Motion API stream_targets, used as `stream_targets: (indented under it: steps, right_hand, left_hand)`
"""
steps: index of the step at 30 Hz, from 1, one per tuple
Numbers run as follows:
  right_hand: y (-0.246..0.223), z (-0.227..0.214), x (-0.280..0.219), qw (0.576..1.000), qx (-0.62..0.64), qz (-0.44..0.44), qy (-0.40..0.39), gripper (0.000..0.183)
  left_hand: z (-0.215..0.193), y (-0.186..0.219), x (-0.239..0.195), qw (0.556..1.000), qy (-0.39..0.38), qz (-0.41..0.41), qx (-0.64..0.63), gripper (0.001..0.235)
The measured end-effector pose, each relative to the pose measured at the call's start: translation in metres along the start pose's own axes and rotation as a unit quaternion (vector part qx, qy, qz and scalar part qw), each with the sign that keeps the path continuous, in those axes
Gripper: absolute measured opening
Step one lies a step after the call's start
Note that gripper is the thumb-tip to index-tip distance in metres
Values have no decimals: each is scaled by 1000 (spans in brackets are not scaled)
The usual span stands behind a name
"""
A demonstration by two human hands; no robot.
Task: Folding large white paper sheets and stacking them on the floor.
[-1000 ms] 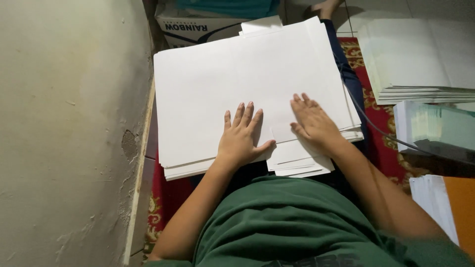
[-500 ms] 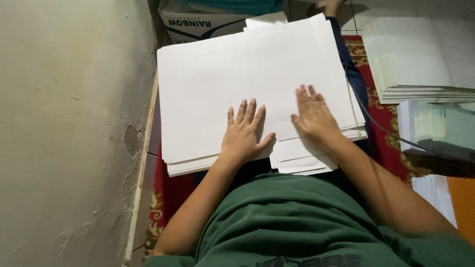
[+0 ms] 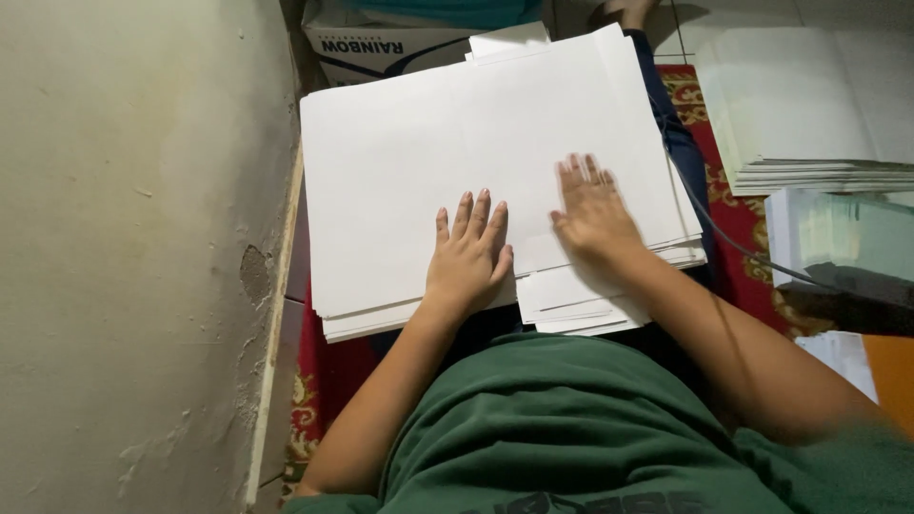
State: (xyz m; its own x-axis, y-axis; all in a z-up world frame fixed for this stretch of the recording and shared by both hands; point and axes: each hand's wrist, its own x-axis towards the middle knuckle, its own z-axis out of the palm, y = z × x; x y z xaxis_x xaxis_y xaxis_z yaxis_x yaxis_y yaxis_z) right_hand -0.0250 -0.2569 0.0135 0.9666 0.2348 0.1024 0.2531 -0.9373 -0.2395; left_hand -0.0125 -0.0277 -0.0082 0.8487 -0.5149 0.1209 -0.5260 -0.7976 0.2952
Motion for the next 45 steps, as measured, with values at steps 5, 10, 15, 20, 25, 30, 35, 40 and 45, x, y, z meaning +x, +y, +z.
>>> stream_targets:
  steps: [5, 10, 15, 20, 25, 30, 35, 40, 45]
  right_hand:
    - [4, 15, 7, 998, -47, -3, 39, 73]
    - [-17, 25, 17, 996, -50, -73, 25, 67]
    - [22, 15, 11, 999, -52, 12, 2, 70]
    - [46, 21, 6, 998, 31, 60, -2, 72]
    - [41, -9, -16, 971, 230, 73, 7, 81]
    - [50, -18, -32, 992, 87, -86, 10, 52]
    - [51, -22, -40, 993, 69, -92, 5, 54]
    - [34, -34, -43, 994, 57, -98, -1, 59]
    - [18, -31, -46, 995, -30, -89, 15, 83]
  left_hand:
    - [3, 1, 4, 1000, -22, -11, 8, 67]
    - [7, 6, 10, 998, -57, -22, 27, 70]
    - [6, 11, 9, 998, -40, -1, 57, 73]
    - [17, 26, 26, 986, 28, 153, 58, 66]
    - [25, 36, 32, 978, 14, 192, 83, 55]
    - [1, 53, 32, 970, -1, 210, 119, 44]
    - [22, 49, 36, 977, 7, 184, 106, 50]
    - [4, 41, 42, 992, 30, 126, -1, 24]
    - [-7, 38, 39, 977, 7, -9, -214, 24]
